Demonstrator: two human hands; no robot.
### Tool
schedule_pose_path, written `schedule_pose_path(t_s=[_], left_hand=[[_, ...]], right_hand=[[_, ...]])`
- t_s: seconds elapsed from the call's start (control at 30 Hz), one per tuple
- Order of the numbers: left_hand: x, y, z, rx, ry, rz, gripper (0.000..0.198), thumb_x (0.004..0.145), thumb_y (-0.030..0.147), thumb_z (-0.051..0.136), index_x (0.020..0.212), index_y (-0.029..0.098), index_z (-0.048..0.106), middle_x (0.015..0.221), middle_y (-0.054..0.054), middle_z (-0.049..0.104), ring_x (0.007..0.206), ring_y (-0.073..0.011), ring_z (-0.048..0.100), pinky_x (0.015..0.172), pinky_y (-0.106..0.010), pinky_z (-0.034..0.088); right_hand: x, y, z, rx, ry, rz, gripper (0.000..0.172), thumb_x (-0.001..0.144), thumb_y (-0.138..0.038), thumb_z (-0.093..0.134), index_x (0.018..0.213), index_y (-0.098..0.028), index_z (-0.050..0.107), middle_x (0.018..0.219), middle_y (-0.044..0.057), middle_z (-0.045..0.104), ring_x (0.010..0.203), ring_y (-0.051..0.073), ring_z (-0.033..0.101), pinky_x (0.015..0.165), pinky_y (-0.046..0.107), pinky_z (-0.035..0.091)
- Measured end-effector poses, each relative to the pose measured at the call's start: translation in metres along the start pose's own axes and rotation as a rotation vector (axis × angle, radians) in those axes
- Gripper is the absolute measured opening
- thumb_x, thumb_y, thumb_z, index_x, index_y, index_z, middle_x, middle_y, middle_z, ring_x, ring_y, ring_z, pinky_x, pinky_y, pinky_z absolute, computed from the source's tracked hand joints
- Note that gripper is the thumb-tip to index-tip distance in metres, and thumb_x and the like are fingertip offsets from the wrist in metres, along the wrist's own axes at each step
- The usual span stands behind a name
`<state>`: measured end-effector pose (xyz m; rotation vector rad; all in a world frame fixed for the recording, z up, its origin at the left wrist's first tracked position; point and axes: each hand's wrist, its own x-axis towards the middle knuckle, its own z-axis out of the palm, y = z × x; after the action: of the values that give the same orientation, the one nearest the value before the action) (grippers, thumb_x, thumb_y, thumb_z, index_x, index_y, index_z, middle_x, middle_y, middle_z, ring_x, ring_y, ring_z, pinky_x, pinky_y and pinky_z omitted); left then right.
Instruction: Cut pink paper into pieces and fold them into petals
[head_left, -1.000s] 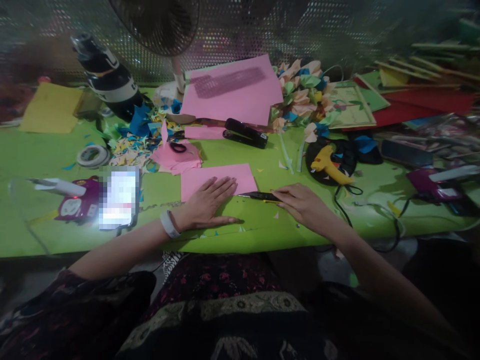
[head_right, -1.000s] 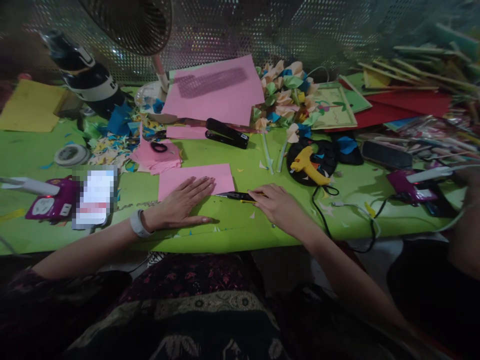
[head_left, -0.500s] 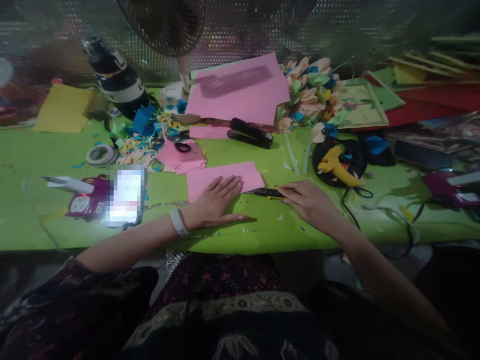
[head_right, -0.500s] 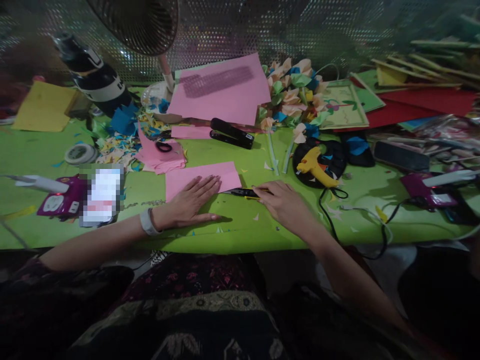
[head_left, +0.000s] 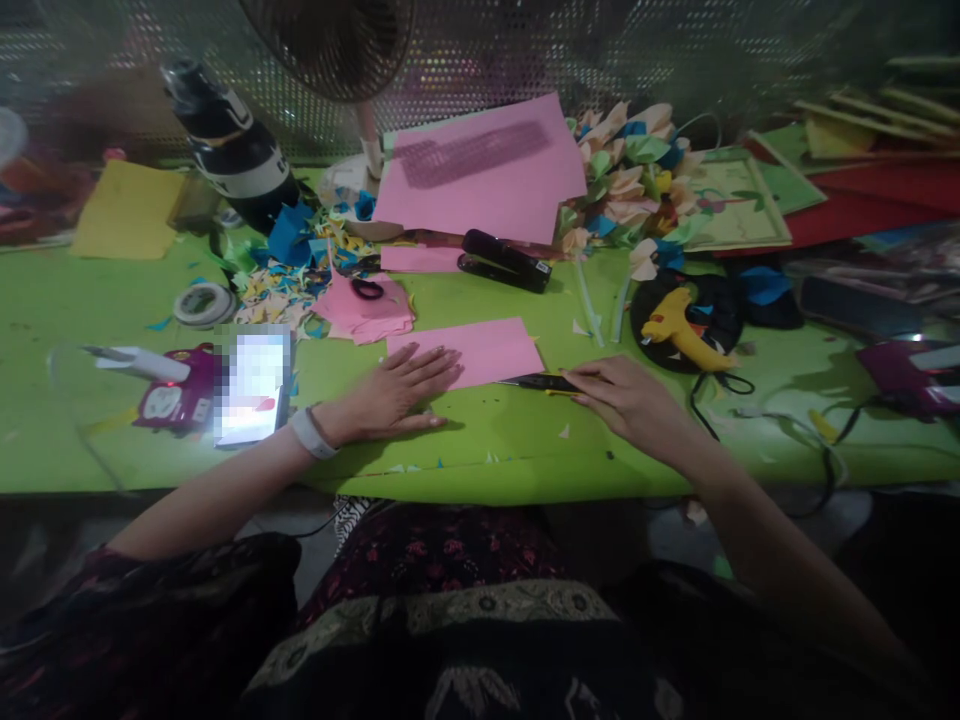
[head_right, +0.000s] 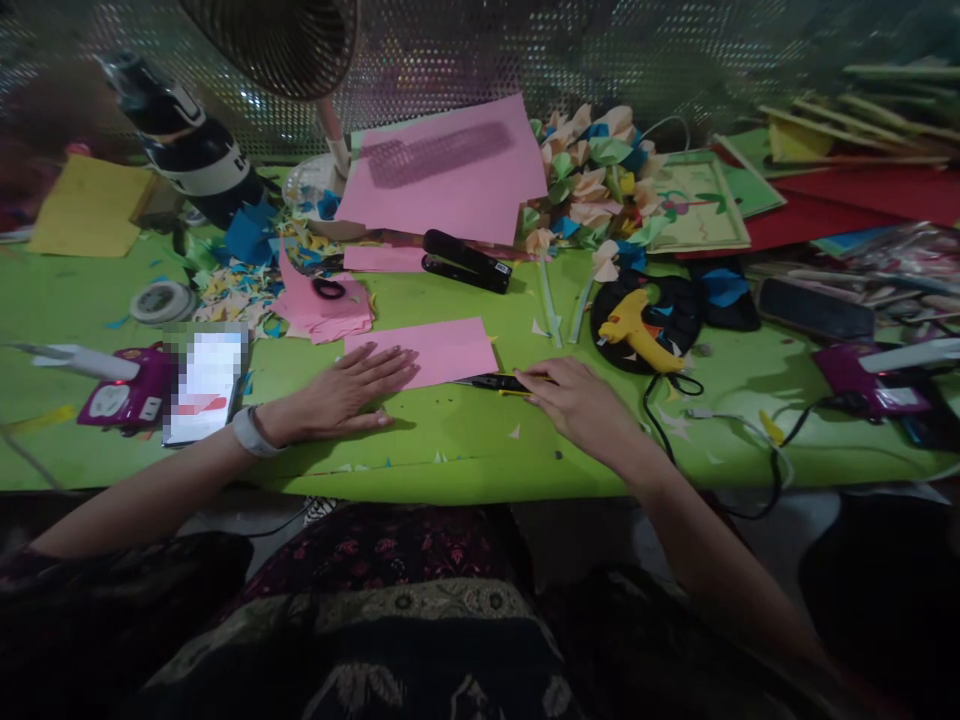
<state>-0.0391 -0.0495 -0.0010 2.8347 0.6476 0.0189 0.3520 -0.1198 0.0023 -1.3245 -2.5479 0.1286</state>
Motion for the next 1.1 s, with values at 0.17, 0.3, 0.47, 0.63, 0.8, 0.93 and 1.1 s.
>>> schedule_pose_path(t_s=[0.17,0.3,0.47,0.63,0.8,0.93,1.1], left_hand=[[-0.001,-0.002,0.009,0.017,0.039,0.01,0.08,0.106,0.064,0.032,0.17,0.029,0.001,0.176,-0.006,0.017,0.163,-0.0271,0.018,0.133,-0.05,0.008],[0.0,-0.002,0.01,0.026,0.048,0.01,0.079,0.106,0.065,0.031,0.17,0.028,0.004,0.176,-0.007,0.018,0.163,-0.0265,0.018,0.133,-0.049,0.008],[0.0,0.0,0.007,0.02,0.039,0.006,0.081,0.105,0.07,0.028,0.17,0.027,0.006,0.175,-0.008,0.019,0.163,-0.0257,0.018,0.133,-0.048,0.007],[0.0,0.001,0.005,0.019,0.046,0.016,0.087,0.104,0.07,0.032,0.17,0.027,-0.004,0.176,-0.008,0.018,0.162,-0.0268,0.019,0.133,-0.048,0.008],[0.0,0.001,0.005,0.018,0.049,0.021,0.088,0.103,0.071,0.033,0.17,0.028,-0.007,0.176,-0.008,0.017,0.162,-0.0274,0.02,0.133,-0.049,0.01],[0.0,0.001,0.005,0.02,0.042,0.012,0.087,0.104,0.071,0.031,0.17,0.027,-0.005,0.176,-0.008,0.018,0.163,-0.0266,0.018,0.132,-0.049,0.01],[0.001,0.002,0.004,0.014,0.029,0.003,0.088,0.103,0.072,0.031,0.17,0.027,-0.003,0.176,-0.008,0.017,0.163,-0.0273,0.018,0.132,-0.048,0.009]], right_hand=[[0.013,-0.008,0.009,-0.058,0.001,-0.029,0.035,0.103,-0.023,0.055,0.133,-0.015,0.071,0.114,0.016,0.073,0.103,0.03,0.066,0.088,0.048,0.059],[0.015,-0.011,0.008,-0.028,-0.03,-0.017,0.036,0.103,-0.021,0.052,0.135,-0.023,0.07,0.116,0.014,0.073,0.103,0.029,0.066,0.088,0.049,0.059],[0.008,-0.013,0.004,0.018,-0.026,0.008,0.036,0.103,-0.022,0.052,0.132,-0.026,0.072,0.114,0.013,0.073,0.104,0.03,0.067,0.088,0.049,0.058],[0.018,-0.02,0.012,0.005,-0.035,-0.014,0.038,0.103,-0.023,0.053,0.137,-0.022,0.069,0.115,0.015,0.073,0.105,0.032,0.066,0.087,0.05,0.058],[0.02,-0.026,0.015,0.002,-0.044,-0.023,0.04,0.102,-0.018,0.053,0.138,-0.022,0.068,0.117,0.016,0.073,0.107,0.031,0.066,0.089,0.05,0.057],[0.017,-0.032,0.012,-0.001,-0.066,-0.045,0.037,0.102,-0.018,0.051,0.133,-0.021,0.07,0.118,0.015,0.073,0.106,0.031,0.066,0.089,0.049,0.058],[0.017,-0.03,0.007,0.005,-0.053,-0.041,0.035,0.102,-0.02,0.053,0.133,-0.02,0.07,0.117,0.015,0.073,0.107,0.031,0.066,0.091,0.049,0.058]])
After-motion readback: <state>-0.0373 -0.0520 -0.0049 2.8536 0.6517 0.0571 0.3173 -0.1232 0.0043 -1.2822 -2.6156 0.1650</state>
